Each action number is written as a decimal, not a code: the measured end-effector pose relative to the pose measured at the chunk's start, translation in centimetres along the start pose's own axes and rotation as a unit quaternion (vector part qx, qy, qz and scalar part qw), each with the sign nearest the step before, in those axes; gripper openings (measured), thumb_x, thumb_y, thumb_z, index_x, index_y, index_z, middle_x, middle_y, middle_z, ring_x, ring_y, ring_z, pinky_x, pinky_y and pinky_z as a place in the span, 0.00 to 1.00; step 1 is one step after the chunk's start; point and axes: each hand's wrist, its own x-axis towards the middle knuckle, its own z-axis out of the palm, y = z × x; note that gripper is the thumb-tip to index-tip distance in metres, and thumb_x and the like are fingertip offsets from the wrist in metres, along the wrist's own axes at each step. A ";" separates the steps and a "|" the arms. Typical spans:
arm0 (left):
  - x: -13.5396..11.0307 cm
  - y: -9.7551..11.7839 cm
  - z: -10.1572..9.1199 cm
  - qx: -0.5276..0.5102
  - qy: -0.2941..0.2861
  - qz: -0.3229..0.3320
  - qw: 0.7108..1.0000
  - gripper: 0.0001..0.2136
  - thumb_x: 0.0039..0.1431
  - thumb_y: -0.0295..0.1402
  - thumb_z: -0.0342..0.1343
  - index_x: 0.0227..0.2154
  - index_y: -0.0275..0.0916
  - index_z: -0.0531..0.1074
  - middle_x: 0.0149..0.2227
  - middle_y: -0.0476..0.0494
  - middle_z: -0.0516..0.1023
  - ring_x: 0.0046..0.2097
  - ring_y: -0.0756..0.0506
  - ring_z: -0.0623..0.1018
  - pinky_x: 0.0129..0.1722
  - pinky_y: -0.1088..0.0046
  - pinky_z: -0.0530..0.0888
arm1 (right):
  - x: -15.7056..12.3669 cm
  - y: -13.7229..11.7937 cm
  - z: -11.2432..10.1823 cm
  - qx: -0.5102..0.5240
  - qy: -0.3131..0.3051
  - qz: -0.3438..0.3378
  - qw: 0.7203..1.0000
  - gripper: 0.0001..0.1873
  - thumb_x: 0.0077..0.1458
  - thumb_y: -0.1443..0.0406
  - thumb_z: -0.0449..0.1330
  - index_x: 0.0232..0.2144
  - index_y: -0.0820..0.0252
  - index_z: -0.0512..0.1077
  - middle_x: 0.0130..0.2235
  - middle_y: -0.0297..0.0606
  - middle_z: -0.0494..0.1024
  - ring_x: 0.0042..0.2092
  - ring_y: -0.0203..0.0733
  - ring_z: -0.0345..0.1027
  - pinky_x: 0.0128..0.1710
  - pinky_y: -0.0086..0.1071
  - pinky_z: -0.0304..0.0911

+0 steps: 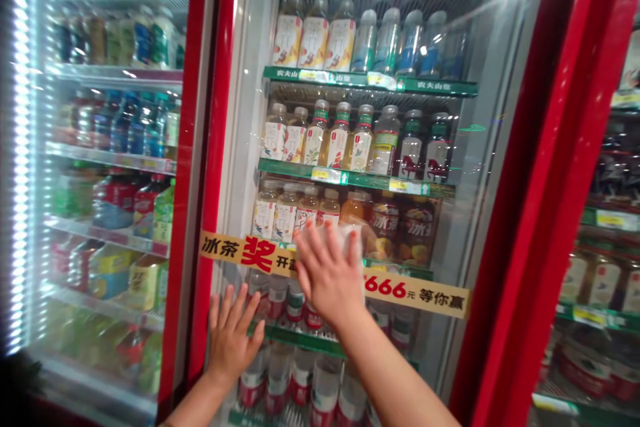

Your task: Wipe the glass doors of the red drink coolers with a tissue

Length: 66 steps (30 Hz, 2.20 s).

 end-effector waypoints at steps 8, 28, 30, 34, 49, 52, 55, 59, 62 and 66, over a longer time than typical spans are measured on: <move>0.0 0.1 -0.1 0.004 -0.003 0.000 1.000 0.35 0.70 0.37 0.57 0.77 0.51 0.55 0.80 0.49 0.53 0.82 0.37 0.51 0.82 0.46 0.45 | -9.5 7.1 -2.2 -0.028 0.028 0.088 0.995 0.37 0.73 0.56 0.53 0.79 0.44 0.50 0.80 0.34 0.49 0.82 0.57 0.37 0.79 0.68 0.30; -0.2 0.1 -0.2 0.023 -0.011 0.002 1.000 0.36 0.70 0.35 0.56 0.78 0.50 0.53 0.81 0.48 0.51 0.82 0.36 0.51 0.81 0.43 0.47 | -16.4 0.8 -0.2 0.020 0.039 0.287 0.957 0.43 0.71 0.54 0.53 0.81 0.45 0.41 0.81 0.39 0.37 0.81 0.72 0.30 0.73 0.84 0.29; -0.2 0.1 -0.2 0.023 -0.013 0.006 1.000 0.36 0.70 0.35 0.56 0.78 0.49 0.54 0.81 0.48 0.50 0.82 0.36 0.50 0.82 0.44 0.46 | -18.3 -2.8 0.5 0.021 0.004 0.157 0.987 0.45 0.67 0.60 0.57 0.80 0.45 0.45 0.80 0.34 0.45 0.82 0.58 0.33 0.80 0.68 0.28; -0.3 0.0 -0.2 0.024 -0.018 0.003 1.000 0.35 0.70 0.35 0.55 0.78 0.49 0.53 0.81 0.49 0.50 0.82 0.36 0.51 0.82 0.44 0.46 | -22.5 -3.0 0.3 0.019 -0.020 0.046 0.999 0.43 0.66 0.64 0.55 0.79 0.39 0.48 0.79 0.24 0.49 0.82 0.44 0.33 0.82 0.56 0.26; -0.4 -0.3 -0.2 -0.018 -0.015 -0.002 1.000 0.36 0.70 0.35 0.58 0.77 0.52 0.54 0.81 0.50 0.51 0.82 0.39 0.50 0.82 0.48 0.45 | -21.0 -4.4 0.4 -0.036 -0.014 0.014 0.999 0.33 0.66 0.52 0.57 0.72 0.27 0.64 0.73 0.09 0.62 0.81 0.41 0.38 0.83 0.49 0.34; -0.3 -0.3 -0.2 -0.012 -0.016 0.008 1.000 0.37 0.70 0.34 0.59 0.78 0.50 0.54 0.81 0.49 0.50 0.82 0.38 0.49 0.82 0.47 0.45 | -19.2 2.0 -1.0 -0.082 0.008 0.152 0.985 0.43 0.68 0.59 0.57 0.80 0.46 0.46 0.80 0.36 0.46 0.81 0.55 0.35 0.80 0.66 0.35; -0.2 -0.4 -0.2 0.008 -0.013 0.027 1.000 0.39 0.68 0.30 0.60 0.78 0.47 0.53 0.81 0.46 0.48 0.82 0.37 0.48 0.82 0.47 0.45 | -15.0 5.9 -1.1 -0.102 0.033 0.289 0.951 0.44 0.72 0.59 0.54 0.81 0.51 0.38 0.81 0.46 0.35 0.81 0.66 0.29 0.74 0.79 0.42; 0.0 -0.6 -0.3 0.012 -0.015 0.040 0.999 0.39 0.68 0.29 0.60 0.78 0.46 0.52 0.81 0.45 0.48 0.82 0.36 0.49 0.82 0.47 0.45 | -13.4 1.7 0.1 -0.081 -0.005 0.183 0.980 0.45 0.70 0.56 0.55 0.81 0.51 0.41 0.80 0.40 0.44 0.82 0.59 0.31 0.78 0.72 0.34; -0.1 -0.7 -0.3 0.012 -0.020 0.040 0.999 0.39 0.68 0.29 0.59 0.78 0.46 0.52 0.81 0.45 0.48 0.82 0.36 0.48 0.82 0.47 0.45 | -16.1 -1.1 -0.1 -0.051 -0.034 -0.007 0.998 0.40 0.67 0.55 0.53 0.78 0.38 0.51 0.76 0.21 0.56 0.82 0.45 0.35 0.82 0.56 0.29; -0.3 -0.6 -0.2 0.017 -0.020 0.029 0.999 0.39 0.68 0.30 0.58 0.78 0.48 0.51 0.81 0.46 0.48 0.82 0.37 0.48 0.82 0.46 0.45 | -16.7 4.1 -1.7 -0.081 -0.009 0.125 0.989 0.44 0.68 0.58 0.55 0.80 0.47 0.45 0.79 0.37 0.47 0.82 0.56 0.32 0.79 0.70 0.31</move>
